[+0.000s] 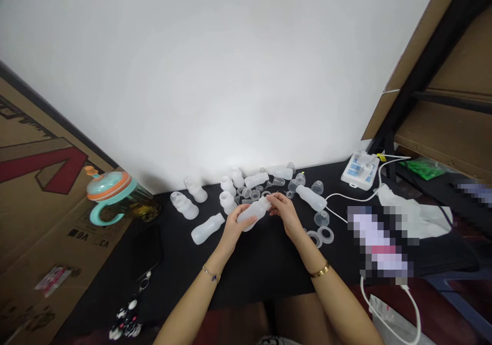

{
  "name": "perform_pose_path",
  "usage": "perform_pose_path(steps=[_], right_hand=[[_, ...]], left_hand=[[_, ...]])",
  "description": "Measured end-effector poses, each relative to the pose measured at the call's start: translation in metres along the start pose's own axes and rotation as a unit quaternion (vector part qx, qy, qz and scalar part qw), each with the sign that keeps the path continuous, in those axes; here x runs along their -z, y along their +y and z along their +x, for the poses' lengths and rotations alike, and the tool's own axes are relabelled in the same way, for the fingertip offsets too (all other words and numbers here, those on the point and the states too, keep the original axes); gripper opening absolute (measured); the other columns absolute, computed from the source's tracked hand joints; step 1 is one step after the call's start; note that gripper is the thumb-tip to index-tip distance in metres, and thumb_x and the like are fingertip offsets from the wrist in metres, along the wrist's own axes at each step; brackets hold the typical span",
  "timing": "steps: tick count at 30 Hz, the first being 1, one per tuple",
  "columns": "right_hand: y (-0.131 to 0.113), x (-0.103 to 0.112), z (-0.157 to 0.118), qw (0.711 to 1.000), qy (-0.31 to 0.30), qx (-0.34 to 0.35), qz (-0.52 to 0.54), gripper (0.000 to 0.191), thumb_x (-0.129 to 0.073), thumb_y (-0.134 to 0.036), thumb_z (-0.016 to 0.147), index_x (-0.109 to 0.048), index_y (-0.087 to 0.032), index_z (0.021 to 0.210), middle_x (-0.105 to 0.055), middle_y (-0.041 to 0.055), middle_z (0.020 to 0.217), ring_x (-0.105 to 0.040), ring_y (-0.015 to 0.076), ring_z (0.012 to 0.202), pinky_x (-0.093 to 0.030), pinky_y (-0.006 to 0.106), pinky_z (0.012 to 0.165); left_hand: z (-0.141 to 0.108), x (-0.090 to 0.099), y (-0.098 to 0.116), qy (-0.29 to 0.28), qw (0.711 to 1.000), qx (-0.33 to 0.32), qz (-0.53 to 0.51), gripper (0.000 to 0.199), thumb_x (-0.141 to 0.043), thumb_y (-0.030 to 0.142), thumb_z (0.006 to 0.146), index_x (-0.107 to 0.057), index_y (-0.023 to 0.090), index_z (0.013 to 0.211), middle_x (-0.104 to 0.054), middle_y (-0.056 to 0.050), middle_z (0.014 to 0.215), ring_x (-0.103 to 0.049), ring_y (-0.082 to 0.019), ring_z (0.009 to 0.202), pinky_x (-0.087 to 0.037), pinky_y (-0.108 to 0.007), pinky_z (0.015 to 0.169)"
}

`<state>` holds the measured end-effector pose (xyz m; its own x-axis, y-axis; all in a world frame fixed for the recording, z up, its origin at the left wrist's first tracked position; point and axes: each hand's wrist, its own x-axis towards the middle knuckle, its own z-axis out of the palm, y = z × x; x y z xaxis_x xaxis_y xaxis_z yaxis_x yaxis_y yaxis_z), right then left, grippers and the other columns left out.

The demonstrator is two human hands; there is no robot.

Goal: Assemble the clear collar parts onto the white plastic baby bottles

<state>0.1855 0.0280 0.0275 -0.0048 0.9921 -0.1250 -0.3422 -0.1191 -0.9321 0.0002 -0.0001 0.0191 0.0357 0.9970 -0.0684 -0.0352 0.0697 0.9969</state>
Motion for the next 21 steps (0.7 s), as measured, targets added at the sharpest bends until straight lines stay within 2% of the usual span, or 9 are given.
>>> perform_pose_path(steps=[9,21], right_hand=[[-0.0003,-0.0001,0.0005,1.000,-0.001,0.001,-0.008,0.037,-0.085,-0.052,0.069,-0.067,-0.020,0.075,-0.064,0.0007,0.079,-0.058,0.0139,0.067,-0.047,0.025,0.057],[-0.0003,-0.0001,0.0001,1.000,0.003,0.004,-0.020,0.038,-0.084,-0.053,0.069,-0.067,-0.020,0.076,-0.064,0.0009,0.079,-0.058,0.0137,0.066,-0.047,0.025,0.056]], left_hand=[[-0.0036,-0.0010,0.0025,0.002,0.997,-0.054,0.046,0.045,-0.083,0.038,0.070,-0.070,0.017,0.108,-0.072,-0.008,0.102,-0.066,-0.024,0.093,-0.052,-0.032,0.078],[-0.0081,-0.0009,0.0062,0.017,0.986,-0.116,0.115,0.040,-0.080,0.033,0.074,-0.069,0.019,0.110,-0.071,-0.008,0.112,-0.066,-0.026,0.105,-0.050,-0.038,0.094]])
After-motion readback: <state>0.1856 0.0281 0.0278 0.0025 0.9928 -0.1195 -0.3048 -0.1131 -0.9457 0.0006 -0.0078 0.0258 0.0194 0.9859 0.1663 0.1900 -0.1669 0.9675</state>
